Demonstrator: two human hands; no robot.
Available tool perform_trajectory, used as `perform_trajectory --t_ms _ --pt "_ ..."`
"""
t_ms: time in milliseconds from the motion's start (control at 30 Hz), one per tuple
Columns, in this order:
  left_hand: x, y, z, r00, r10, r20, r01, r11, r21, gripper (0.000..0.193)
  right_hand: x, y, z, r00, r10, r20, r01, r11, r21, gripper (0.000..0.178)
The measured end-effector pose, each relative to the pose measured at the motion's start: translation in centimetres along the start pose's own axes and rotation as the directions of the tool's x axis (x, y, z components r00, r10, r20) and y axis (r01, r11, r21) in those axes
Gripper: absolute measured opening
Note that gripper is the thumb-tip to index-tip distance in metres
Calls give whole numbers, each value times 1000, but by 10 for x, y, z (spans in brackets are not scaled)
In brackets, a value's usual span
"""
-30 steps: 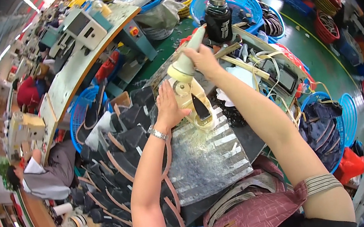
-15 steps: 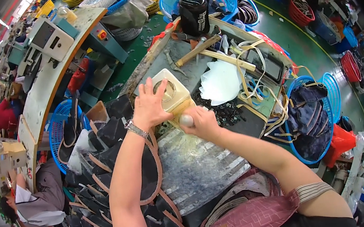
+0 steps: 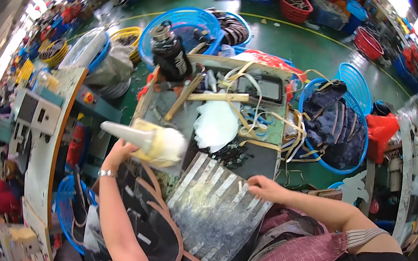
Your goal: Assembling shoe upper components by applying adhesive, hammering edges, and attaching lining materials.
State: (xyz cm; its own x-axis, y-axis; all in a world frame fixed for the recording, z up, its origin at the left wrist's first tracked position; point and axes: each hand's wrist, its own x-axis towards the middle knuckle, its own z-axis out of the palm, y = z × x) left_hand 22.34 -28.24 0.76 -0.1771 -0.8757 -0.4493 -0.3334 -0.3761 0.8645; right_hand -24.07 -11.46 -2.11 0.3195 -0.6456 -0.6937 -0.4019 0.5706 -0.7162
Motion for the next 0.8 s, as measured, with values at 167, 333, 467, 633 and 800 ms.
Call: perform_trajectory --t_ms 167,333,467,633,800 --pt "12 -48 -15 992 -17 -121 -20 954 -301 55 14 50 -3 916 -328 -232 229 901 -369 37" --pt "13 -63 35 793 -57 -606 -132 956 -263 52 11 56 -6 992 -80 94 111 913 -393 43" --pt "-36 -97 92 618 339 -710 -209 941 268 58 -22 35 -31 940 -259 222 262 965 16 38" --pt "-155 -76 170 689 440 -577 199 651 733 57 -57 -4 -168 862 -505 31 501 843 -195 37" --pt "-179 -72 230 687 375 -622 350 579 736 58 -44 -24 -308 720 -426 -548 682 581 444 30"
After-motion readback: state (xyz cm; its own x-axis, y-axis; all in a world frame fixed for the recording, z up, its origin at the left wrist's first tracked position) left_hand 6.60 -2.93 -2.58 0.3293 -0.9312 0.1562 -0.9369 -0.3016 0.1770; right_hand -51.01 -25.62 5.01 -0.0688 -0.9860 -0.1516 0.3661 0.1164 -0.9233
